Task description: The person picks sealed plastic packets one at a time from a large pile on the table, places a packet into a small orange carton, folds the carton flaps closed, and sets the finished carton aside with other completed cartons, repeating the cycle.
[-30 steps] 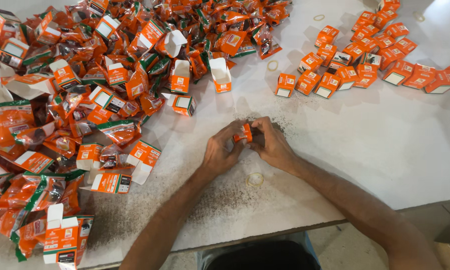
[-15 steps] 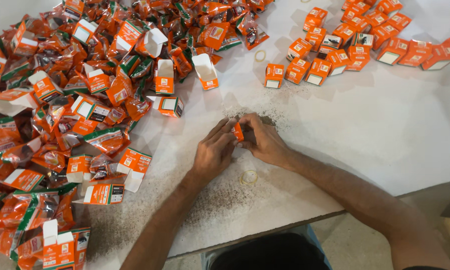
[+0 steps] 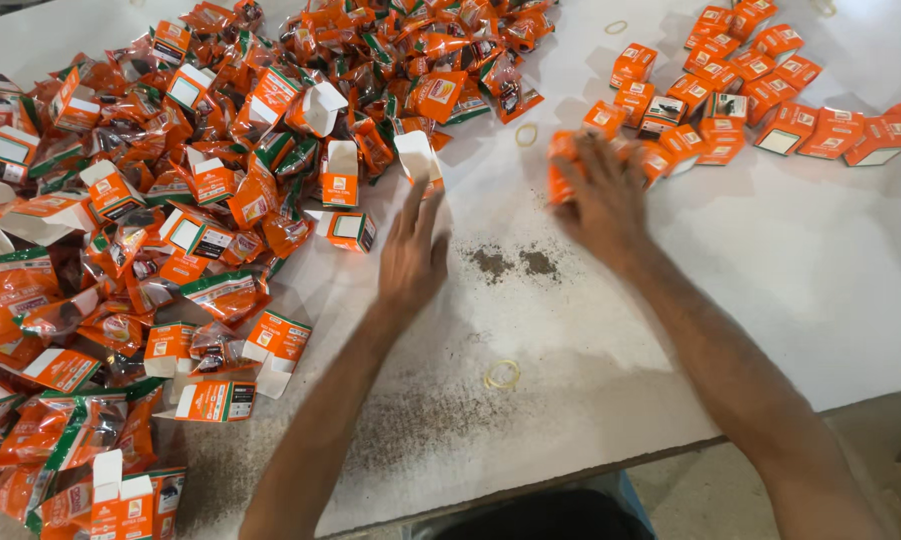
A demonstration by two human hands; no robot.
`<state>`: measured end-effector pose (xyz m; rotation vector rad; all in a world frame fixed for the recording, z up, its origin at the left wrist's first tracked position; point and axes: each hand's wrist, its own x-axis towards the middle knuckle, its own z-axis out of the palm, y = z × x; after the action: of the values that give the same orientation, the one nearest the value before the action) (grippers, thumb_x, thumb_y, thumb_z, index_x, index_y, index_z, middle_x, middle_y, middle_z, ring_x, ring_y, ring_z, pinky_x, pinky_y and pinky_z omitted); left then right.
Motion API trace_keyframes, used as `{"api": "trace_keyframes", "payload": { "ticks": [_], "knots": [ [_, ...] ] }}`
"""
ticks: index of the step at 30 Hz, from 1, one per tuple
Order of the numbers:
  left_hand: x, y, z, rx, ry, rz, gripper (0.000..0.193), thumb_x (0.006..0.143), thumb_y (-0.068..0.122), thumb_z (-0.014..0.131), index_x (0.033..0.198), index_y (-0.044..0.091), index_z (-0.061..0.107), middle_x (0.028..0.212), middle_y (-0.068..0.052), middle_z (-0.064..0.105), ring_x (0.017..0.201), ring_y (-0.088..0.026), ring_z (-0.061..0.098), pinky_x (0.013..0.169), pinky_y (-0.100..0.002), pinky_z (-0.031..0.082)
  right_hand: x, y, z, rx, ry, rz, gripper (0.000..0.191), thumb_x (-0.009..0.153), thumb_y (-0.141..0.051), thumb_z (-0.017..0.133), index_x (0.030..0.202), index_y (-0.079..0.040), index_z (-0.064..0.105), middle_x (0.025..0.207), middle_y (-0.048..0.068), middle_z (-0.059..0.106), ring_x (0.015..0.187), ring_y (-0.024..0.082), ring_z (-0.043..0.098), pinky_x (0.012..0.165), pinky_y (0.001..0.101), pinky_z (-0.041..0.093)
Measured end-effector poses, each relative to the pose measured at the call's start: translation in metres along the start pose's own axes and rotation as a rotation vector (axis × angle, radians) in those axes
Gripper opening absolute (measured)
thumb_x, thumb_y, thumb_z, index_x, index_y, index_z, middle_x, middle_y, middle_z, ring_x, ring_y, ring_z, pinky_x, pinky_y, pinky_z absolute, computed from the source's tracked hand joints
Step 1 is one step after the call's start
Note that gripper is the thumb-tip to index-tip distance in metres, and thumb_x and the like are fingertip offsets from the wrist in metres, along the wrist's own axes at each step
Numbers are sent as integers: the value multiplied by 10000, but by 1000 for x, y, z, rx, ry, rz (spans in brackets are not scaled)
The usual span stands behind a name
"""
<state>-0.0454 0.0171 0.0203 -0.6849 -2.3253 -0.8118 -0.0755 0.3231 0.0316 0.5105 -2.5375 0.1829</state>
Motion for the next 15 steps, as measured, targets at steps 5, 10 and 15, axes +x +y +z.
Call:
{"api": "trace_keyframes", "payload": {
  "ticks": [5, 10, 15],
  "knots": [
    [54, -28, 36, 223, -88, -24, 368, 840, -84, 597, 1186, 40, 614, 1147, -163, 649, 1084, -403, 621, 887, -504, 555, -14, 9, 2, 70, 206, 46, 949, 935, -433, 769, 1621, 10, 285, 1637, 363, 266, 1524, 518, 227, 1208, 713, 143],
    [41, 24, 51, -316, -135, 198, 424, 823, -105, 534, 1214, 55, 567, 1164, -192, 640, 1078, -419, 629, 903, -493, 542, -21, -45, 10, 989, -333, 415, 934, 890, -372, 664, 1590, 5, 174, 1398, 243, 566, 1354, 348, 547, 1153, 454, 416],
    [97, -17, 37, 124, 81, -18, 601, 865, -67, 616, 1432, 64, 467, 1402, -226, 582, 1170, -409, 616, 917, -486, 546, -19, -59, 8, 830, -149, 187, 616, 939, -254, 707, 1402, 13, 399, 1299, 223, 596, 1257, 381, 557, 1082, 481, 430]
  ]
}}
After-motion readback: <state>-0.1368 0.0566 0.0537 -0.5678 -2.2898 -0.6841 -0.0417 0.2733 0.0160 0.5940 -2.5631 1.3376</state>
